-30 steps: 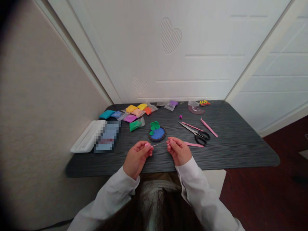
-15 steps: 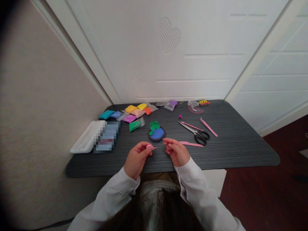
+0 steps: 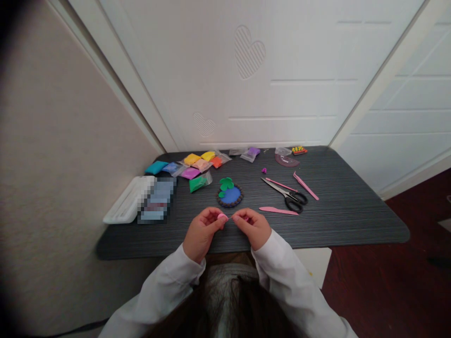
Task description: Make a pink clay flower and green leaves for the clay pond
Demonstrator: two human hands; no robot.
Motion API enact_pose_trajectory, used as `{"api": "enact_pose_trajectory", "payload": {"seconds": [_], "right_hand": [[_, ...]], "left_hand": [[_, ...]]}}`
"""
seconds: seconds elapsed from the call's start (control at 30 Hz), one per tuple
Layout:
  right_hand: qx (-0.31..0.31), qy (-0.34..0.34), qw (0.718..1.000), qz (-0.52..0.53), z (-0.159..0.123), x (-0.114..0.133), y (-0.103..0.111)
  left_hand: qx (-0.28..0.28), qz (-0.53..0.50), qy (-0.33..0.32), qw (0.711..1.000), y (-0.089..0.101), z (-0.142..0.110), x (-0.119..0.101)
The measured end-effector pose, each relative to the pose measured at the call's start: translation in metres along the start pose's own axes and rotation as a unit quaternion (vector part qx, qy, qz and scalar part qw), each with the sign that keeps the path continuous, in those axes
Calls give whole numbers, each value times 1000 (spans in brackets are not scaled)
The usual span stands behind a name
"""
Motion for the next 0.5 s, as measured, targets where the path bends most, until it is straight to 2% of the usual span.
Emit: {"api": "enact_pose_trajectory", "payload": {"seconds": [0.1,0.17,0.33,0.5], "right_hand": [[17,-56,976,210,4,-1,8],[23,-72,953,294,6,0,13],[18,-118,921,372,8,0,16],[0,-121,917,380,8,-5,14]], "left_hand": [[-22,-21,-4,1000,1,1,0],[-33,-42,-2,999,1,1,0],[-44,-96,16,994,2,1,-1],[-48,-135,15,990,3,1,0]]}}
Point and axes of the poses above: each hand's wrist, its own z-axis towards the middle knuckle, its own y-axis out of the back of the hand, x = y × z, the point moved 3 cm from there along z, towards the middle knuckle, and after that the axes turned 5 degrees about -y, right-handed, at the moved point
